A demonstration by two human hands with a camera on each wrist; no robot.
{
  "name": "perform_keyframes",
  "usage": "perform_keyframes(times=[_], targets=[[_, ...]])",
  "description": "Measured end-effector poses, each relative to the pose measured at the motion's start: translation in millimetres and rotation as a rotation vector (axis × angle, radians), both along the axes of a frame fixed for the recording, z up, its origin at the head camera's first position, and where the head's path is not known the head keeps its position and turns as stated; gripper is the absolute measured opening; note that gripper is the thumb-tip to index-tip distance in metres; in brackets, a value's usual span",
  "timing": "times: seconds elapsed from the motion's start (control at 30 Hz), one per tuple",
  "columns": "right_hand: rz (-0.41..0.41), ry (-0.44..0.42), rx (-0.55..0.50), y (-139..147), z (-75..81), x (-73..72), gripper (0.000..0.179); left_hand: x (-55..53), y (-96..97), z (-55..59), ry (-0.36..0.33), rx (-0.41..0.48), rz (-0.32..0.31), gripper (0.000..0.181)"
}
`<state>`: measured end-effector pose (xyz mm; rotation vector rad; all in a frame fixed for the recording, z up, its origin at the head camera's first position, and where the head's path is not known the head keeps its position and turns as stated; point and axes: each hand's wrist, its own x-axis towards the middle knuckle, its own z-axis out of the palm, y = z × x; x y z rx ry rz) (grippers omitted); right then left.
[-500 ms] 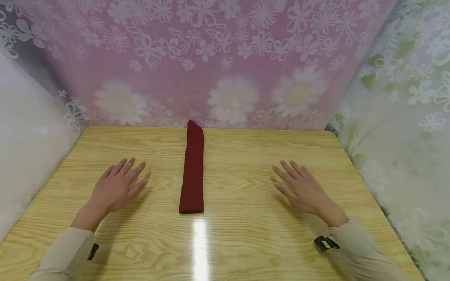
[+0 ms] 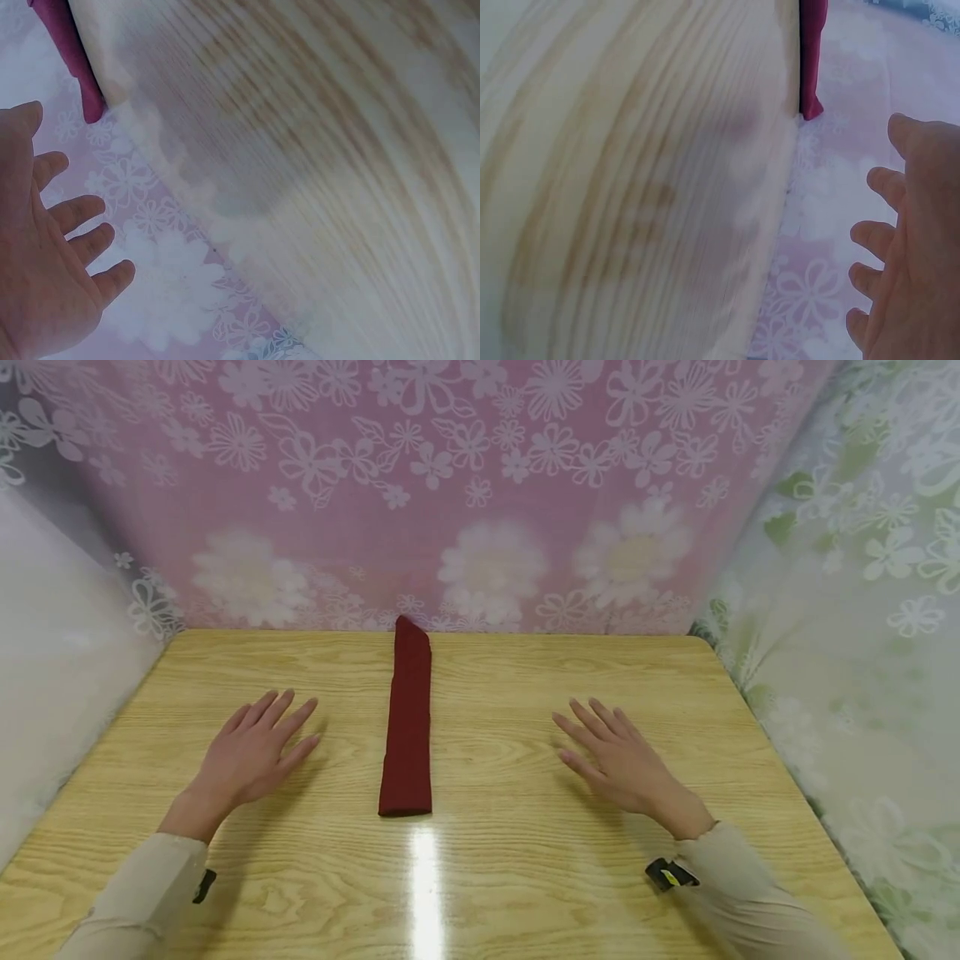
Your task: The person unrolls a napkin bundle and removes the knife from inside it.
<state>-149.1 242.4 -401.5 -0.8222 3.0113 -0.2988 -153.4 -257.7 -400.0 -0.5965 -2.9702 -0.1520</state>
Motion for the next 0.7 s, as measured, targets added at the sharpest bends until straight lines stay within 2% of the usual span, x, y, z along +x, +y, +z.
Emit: perform_keyframes(times=[0.37,0.7], targets=[[0.050,0.045,-0.006,-21.4,-1.4,-1.7,0.058,-10.4,10.6,2.5,-0.030,-0.015,-0.016,0.060],[0.101,0.069,-0.015,-45.4,-1.5,-1.3,0.058,-18.3,16.8,3.2,-0.015,-0.023,-0.039,0.060]])
